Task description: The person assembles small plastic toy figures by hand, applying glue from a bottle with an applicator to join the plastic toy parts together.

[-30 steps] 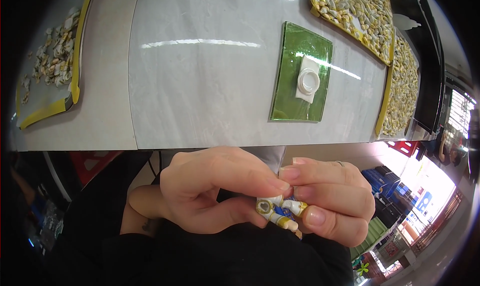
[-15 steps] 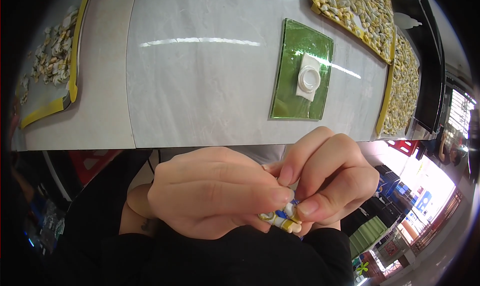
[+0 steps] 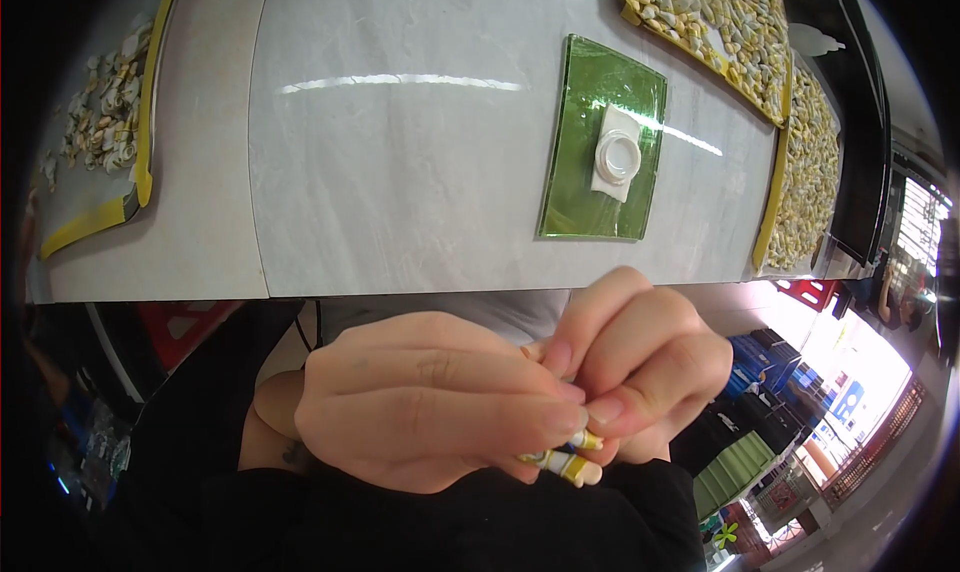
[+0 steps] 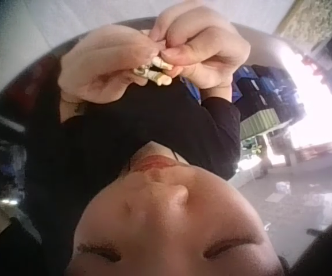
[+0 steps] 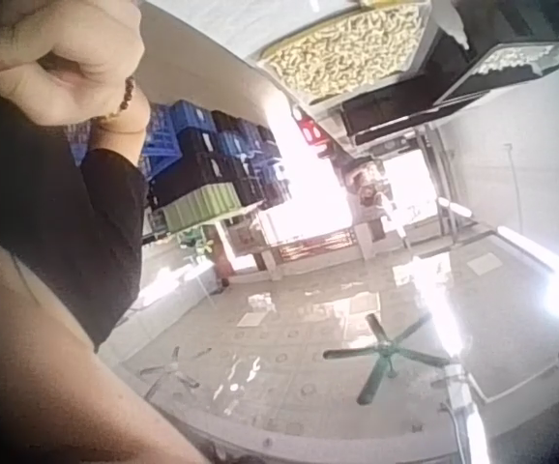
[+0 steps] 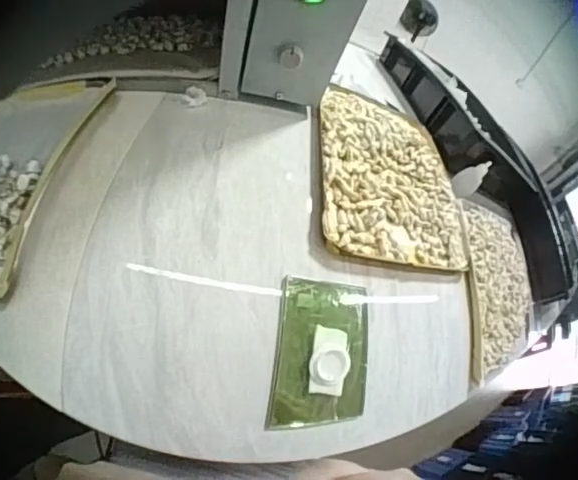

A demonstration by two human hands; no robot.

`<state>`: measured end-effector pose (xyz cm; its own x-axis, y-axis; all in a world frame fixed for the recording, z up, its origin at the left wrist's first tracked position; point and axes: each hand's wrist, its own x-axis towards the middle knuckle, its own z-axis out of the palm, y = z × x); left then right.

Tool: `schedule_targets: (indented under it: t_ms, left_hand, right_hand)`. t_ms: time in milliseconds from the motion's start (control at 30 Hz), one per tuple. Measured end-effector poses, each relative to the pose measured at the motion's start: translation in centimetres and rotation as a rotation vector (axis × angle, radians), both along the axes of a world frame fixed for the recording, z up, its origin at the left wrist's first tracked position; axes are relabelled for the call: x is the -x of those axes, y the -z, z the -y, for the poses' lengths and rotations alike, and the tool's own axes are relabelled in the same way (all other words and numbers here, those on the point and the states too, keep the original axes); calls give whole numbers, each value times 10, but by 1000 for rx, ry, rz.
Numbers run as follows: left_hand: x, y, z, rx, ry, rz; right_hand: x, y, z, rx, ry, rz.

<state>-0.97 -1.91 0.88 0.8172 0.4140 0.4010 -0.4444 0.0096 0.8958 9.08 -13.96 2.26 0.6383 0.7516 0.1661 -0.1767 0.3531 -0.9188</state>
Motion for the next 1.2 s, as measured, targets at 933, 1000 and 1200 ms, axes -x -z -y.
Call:
schedule_targets:
  t_ms: [933,1000,1200]
  left_hand:
    - [-1,0,-14,-163,27,10]
    - [-5,-3,-16,263,289,-130]
    - [4,7,-11,329,184,-199]
  right_hand:
    - [0,3,-3,-4,6,-92]
    - [-2,6,-1,-48,-3,-8]
    - [0,1,-1,123,155,221]
